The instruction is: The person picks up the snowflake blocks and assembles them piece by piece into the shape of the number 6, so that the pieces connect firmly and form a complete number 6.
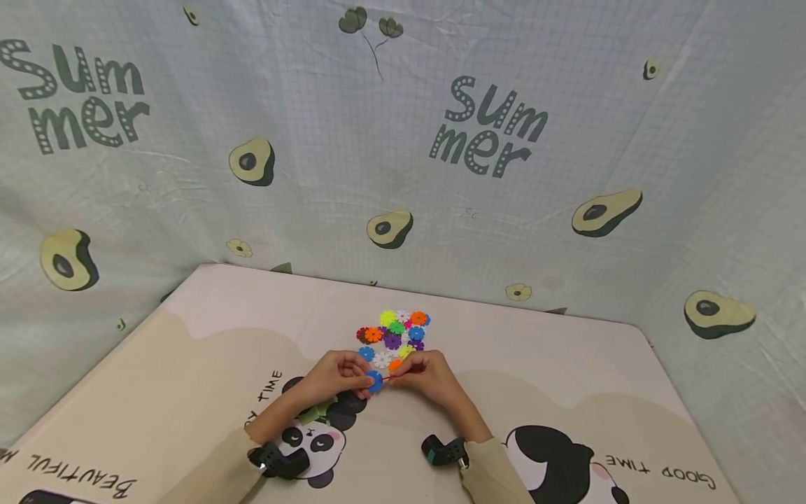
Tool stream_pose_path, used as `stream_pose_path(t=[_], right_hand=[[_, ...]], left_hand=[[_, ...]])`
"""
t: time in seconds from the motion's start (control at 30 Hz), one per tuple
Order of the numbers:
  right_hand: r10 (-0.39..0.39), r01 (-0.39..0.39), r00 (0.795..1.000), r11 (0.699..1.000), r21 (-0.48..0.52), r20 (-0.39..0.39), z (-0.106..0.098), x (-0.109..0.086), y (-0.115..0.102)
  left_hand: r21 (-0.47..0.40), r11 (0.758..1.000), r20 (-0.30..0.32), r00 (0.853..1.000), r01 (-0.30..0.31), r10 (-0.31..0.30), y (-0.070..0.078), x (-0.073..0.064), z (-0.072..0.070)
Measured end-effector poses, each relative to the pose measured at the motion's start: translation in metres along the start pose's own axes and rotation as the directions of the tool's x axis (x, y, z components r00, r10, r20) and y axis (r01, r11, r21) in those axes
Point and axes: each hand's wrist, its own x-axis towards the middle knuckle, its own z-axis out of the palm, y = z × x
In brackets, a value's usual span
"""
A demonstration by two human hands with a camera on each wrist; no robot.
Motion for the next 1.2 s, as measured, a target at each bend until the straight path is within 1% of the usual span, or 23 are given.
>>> stream_pose_path(t=[0.17, 0.43, 0.63, 0.73, 0.83, 0.93, 1.0, 1.1, 1.2], right_hand=[[0.003, -0.003, 1.000, 1.000, 0.006, 0.005, 0.0009, 0.0000, 0.0000], [-0.019, 0.020, 0.999, 1.000, 0.020, -0.029, 0.0077, 0.0023, -0.0017], [-0.013, 0.014, 0.997, 1.000, 0.005, -0.078, 0.0084, 0.0007, -0.0035], [-0.007, 0.008, 0.998, 1.000, 0.004, -0.067, 0.0084, 0.0014, -0.0050], [-0.002, 0.003, 0.999, 1.000, 0.021, -0.045, 0.0084, 0.0022, -0.0056], [0.006, -0.005, 0.999, 1.000, 0.031, -0.044, 0.0085, 0.0026, -0.0059], [0.009, -0.007, 0.999, 0.999, 0.033, -0.048, 0.0085, 0.0024, -0.0063], [0.007, -0.006, 0.998, 1.000, 0.021, -0.057, 0.0085, 0.0017, -0.0062], [0.004, -0.004, 0.997, 1.000, 0.000, -0.074, 0.0082, 0.0008, -0.0052]], left_hand=[[0.001, 1.000, 0.002, 1.000, 0.012, -0.012, -0.0008, 0.0001, -0.0005], [-0.056, 0.998, -0.016, 1.000, 0.016, -0.017, -0.0016, 0.0001, -0.0019], [-0.078, 0.997, 0.009, 1.000, 0.029, -0.029, -0.0026, 0.0016, -0.0012], [-0.071, 0.997, 0.018, 1.000, 0.027, -0.026, -0.0017, 0.0013, -0.0029], [-0.047, 0.999, 0.036, 0.999, 0.004, -0.002, -0.0003, 0.0012, -0.0043], [-0.014, 1.000, 0.057, 0.998, -0.021, 0.022, 0.0010, 0.0017, -0.0051], [-0.001, 1.000, 0.063, 0.998, -0.028, 0.027, 0.0011, 0.0017, -0.0050], [-0.002, 1.000, 0.060, 0.998, -0.026, 0.026, 0.0003, 0.0013, -0.0042], [-0.027, 0.999, 0.058, 0.998, -0.021, 0.023, -0.0013, 0.0005, -0.0031]])
